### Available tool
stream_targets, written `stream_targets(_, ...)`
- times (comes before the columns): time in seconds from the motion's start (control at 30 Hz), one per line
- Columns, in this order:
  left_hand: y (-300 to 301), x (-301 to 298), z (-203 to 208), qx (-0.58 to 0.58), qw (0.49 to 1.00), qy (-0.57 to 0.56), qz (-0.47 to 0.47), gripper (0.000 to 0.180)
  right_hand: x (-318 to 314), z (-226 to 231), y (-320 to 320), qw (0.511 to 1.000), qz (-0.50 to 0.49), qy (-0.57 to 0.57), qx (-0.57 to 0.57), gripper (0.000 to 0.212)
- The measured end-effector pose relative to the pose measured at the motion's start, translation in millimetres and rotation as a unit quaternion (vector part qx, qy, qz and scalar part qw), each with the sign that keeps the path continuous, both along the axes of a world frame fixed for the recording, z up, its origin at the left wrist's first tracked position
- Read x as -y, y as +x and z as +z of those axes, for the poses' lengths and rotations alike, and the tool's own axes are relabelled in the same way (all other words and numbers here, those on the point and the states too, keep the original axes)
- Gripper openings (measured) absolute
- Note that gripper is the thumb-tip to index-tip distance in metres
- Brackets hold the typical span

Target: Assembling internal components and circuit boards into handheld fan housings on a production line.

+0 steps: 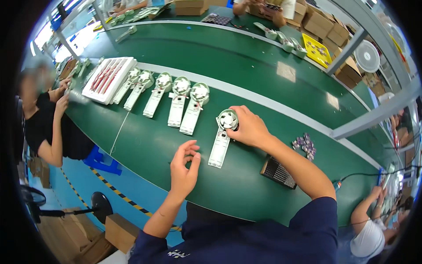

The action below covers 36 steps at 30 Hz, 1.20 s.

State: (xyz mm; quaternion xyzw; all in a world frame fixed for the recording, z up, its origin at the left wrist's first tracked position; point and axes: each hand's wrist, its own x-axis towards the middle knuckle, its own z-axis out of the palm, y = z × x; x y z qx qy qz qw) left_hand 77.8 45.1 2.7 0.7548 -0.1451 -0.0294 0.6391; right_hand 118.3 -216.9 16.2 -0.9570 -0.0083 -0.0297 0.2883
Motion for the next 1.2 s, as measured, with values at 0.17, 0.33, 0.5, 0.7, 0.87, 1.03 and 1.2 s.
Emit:
stream_targets(0.17, 8.7, 29.9, -5.4, 0.028, 0.994, 0.045, -0.094, 0.042, 16.4, 4.2, -40.2, 0.999, -0.034, -0.005, 0.016, 0.063)
stream_targets(0.33, 23.3, 67.1, 0.5, -0.05, 0.958, 0.121, -0.257, 0.074, 27.3, -0.7, -64.6, 0.998, -0.058, 0.0, -0.012, 0.063)
stream_targets(0.5, 38.7, 78.0, 5.9, -0.177, 0.907, 0.106, -0.367, 0.096, 29.4, -4.1, -81.4, 0.999, -0.038, -0.01, -0.018, 0.068)
stream_targets(0.7, 31.8, 70.7, 7.7, -0.202, 0.91, 0.133, -0.336, 0.089, 40.5, 17.1, -112.9, 0.993, -0.008, 0.096, 0.066, 0.069)
stream_targets(0.87, 21.7, 79.5, 16.7, -0.222, 0.919, 0.124, -0.3, 0.081, 142.0, 24.8, -165.8, 0.961, -0.235, 0.141, 0.031, 0.046)
stream_targets(1.03, 9.1, 76.6, 21.0, -0.245, 0.923, 0.11, -0.275, 0.083, 135.4, 13.8, -170.9, 0.987, -0.147, -0.064, -0.005, 0.039)
stream_targets(1.2, -0.8, 69.0, 25.3, -0.212, 0.936, 0.121, -0.252, 0.089, 136.7, 2.2, -166.8, 0.982, -0.144, -0.115, 0.031, 0.023)
